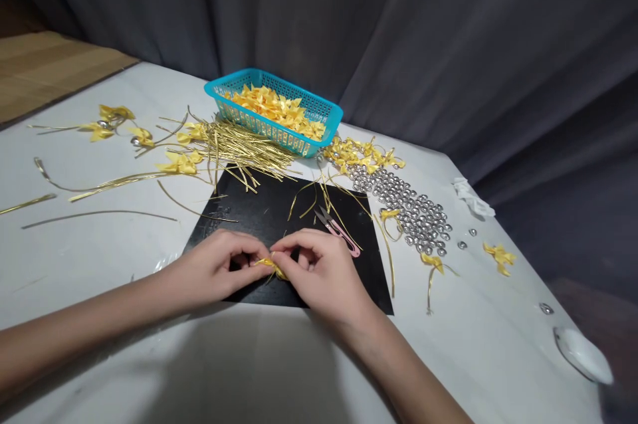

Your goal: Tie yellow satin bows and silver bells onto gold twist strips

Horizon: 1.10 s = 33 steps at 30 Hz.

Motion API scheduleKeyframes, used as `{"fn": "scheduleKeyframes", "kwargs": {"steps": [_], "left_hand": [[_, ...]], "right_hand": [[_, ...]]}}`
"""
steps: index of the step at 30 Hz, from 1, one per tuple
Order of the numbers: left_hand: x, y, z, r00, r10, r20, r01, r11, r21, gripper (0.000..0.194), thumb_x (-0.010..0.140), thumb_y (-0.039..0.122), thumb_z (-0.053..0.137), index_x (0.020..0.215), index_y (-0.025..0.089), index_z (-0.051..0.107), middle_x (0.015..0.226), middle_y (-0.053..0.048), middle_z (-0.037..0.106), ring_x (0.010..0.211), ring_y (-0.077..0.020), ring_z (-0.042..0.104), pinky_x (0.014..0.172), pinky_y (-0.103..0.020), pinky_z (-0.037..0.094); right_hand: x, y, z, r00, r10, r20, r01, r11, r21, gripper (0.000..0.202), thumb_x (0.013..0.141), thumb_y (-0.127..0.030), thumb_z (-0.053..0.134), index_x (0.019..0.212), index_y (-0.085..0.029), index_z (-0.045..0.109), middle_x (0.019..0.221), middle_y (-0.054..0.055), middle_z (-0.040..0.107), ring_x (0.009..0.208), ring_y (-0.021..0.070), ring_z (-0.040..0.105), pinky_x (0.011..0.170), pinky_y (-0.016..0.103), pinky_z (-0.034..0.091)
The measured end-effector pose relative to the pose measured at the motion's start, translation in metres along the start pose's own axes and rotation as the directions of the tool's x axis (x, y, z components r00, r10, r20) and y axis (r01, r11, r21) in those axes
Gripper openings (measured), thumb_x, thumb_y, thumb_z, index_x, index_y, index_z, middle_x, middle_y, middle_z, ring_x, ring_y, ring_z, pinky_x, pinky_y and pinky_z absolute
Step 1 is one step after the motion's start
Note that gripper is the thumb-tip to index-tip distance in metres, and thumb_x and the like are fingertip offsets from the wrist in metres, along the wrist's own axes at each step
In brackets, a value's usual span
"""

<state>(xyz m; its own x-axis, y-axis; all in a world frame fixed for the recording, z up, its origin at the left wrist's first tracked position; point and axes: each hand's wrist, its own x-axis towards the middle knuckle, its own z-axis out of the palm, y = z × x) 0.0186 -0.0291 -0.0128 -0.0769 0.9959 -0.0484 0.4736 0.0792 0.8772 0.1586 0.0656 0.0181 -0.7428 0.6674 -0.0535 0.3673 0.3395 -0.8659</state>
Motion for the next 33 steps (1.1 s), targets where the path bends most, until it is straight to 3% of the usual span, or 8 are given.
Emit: {"fn": "scheduleKeyframes", "kwargs": {"steps": [3, 7, 10, 12, 16, 22, 27, 33], "left_hand": [[0.0, 0.003, 0.0, 0.999, 0.04, 0.035, -0.042, 0.998, 0.056, 0.026, 0.083, 0.03, 0.052, 0.075, 0.015, 0.072, 0.069, -0.005, 0.066, 0.06, -0.0135, 0.054, 0.051, -0.022, 0.032], [-0.001, 0.006, 0.0, 0.992, 0.118, 0.05, -0.124, 0.984, 0.131, 0.024, 0.083, 0.025, 0.052, 0.074, 0.015, 0.072, 0.067, -0.006, 0.066, 0.061, -0.0149, 0.056, 0.056, -0.024, 0.035], [-0.001, 0.005, 0.001, 0.991, 0.126, 0.042, -0.13, 0.985, 0.112, 0.022, 0.083, 0.023, 0.052, 0.076, 0.016, 0.072, 0.068, -0.006, 0.066, 0.062, -0.0152, 0.057, 0.057, -0.024, 0.037], [0.0, 0.004, 0.001, 0.995, 0.103, 0.017, -0.104, 0.993, 0.059, 0.022, 0.083, 0.025, 0.052, 0.079, 0.016, 0.072, 0.07, -0.006, 0.067, 0.063, -0.015, 0.057, 0.057, -0.023, 0.037], [0.001, 0.002, 0.0, 0.999, 0.009, -0.053, -0.013, 0.997, -0.08, 0.027, 0.083, 0.034, 0.053, 0.078, 0.015, 0.071, 0.068, -0.004, 0.066, 0.059, -0.0133, 0.053, 0.052, -0.022, 0.036], [0.003, 0.004, -0.004, 0.985, -0.132, -0.113, 0.101, 0.964, -0.247, 0.028, 0.08, 0.038, 0.057, 0.073, 0.014, 0.068, 0.068, -0.003, 0.067, 0.058, -0.0128, 0.053, 0.05, -0.021, 0.037], [0.004, 0.005, -0.006, 0.981, -0.149, -0.122, 0.086, 0.906, -0.415, 0.023, 0.078, 0.034, 0.06, 0.072, 0.014, 0.068, 0.072, -0.005, 0.069, 0.068, -0.0155, 0.061, 0.061, -0.023, 0.045], [0.005, 0.003, -0.007, 0.981, -0.172, -0.088, 0.09, 0.809, -0.582, 0.019, 0.076, 0.032, 0.064, 0.07, 0.014, 0.066, 0.068, -0.002, 0.068, 0.065, -0.0115, 0.059, 0.064, -0.021, 0.045]], "right_hand": [[0.001, -0.003, -0.003, 0.954, 0.258, 0.15, -0.281, 0.947, 0.156, 0.009, 0.068, -0.025, 0.067, 0.066, -0.017, 0.064, 0.038, -0.008, 0.042, 0.031, 0.0042, 0.031, 0.032, 0.018, 0.021], [0.003, -0.003, -0.009, 0.829, 0.434, 0.353, -0.551, 0.743, 0.381, 0.018, 0.061, -0.024, 0.071, 0.061, -0.017, 0.055, 0.037, -0.012, 0.035, 0.03, 0.0004, 0.02, 0.03, 0.014, 0.014], [0.005, -0.001, -0.011, 0.752, 0.473, 0.459, -0.657, 0.59, 0.469, 0.016, 0.063, -0.021, 0.067, 0.061, -0.017, 0.052, 0.035, -0.013, 0.03, 0.032, 0.0, 0.014, 0.03, 0.013, 0.01], [0.005, 0.0, -0.01, 0.757, 0.478, 0.445, -0.653, 0.58, 0.488, 0.015, 0.064, -0.021, 0.066, 0.061, -0.016, 0.052, 0.035, -0.012, 0.032, 0.032, -0.0002, 0.014, 0.03, 0.012, 0.009], [0.003, -0.001, -0.007, 0.87, 0.416, 0.265, -0.493, 0.745, 0.449, 0.021, 0.064, -0.028, 0.07, 0.066, -0.016, 0.053, 0.044, -0.01, 0.04, 0.031, 0.0, 0.022, 0.028, 0.014, 0.018], [-0.008, -0.004, -0.004, 0.997, 0.078, 0.019, -0.079, 0.995, 0.064, 0.019, 0.082, -0.036, 0.055, 0.075, -0.019, 0.055, 0.046, -0.008, 0.037, 0.035, 0.0058, 0.031, 0.033, 0.019, 0.022], [-0.013, -0.001, -0.001, 0.949, -0.315, 0.035, 0.308, 0.892, -0.331, 0.013, 0.088, -0.016, 0.047, 0.076, -0.018, 0.053, 0.066, 0.0, 0.052, 0.055, 0.0088, 0.046, 0.053, 0.021, 0.038], [-0.013, 0.005, 0.002, 0.895, -0.435, 0.094, 0.415, 0.738, -0.532, 0.014, 0.09, -0.011, 0.041, 0.086, -0.017, 0.052, 0.078, 0.004, 0.058, 0.066, 0.0125, 0.052, 0.059, 0.024, 0.041]]}}
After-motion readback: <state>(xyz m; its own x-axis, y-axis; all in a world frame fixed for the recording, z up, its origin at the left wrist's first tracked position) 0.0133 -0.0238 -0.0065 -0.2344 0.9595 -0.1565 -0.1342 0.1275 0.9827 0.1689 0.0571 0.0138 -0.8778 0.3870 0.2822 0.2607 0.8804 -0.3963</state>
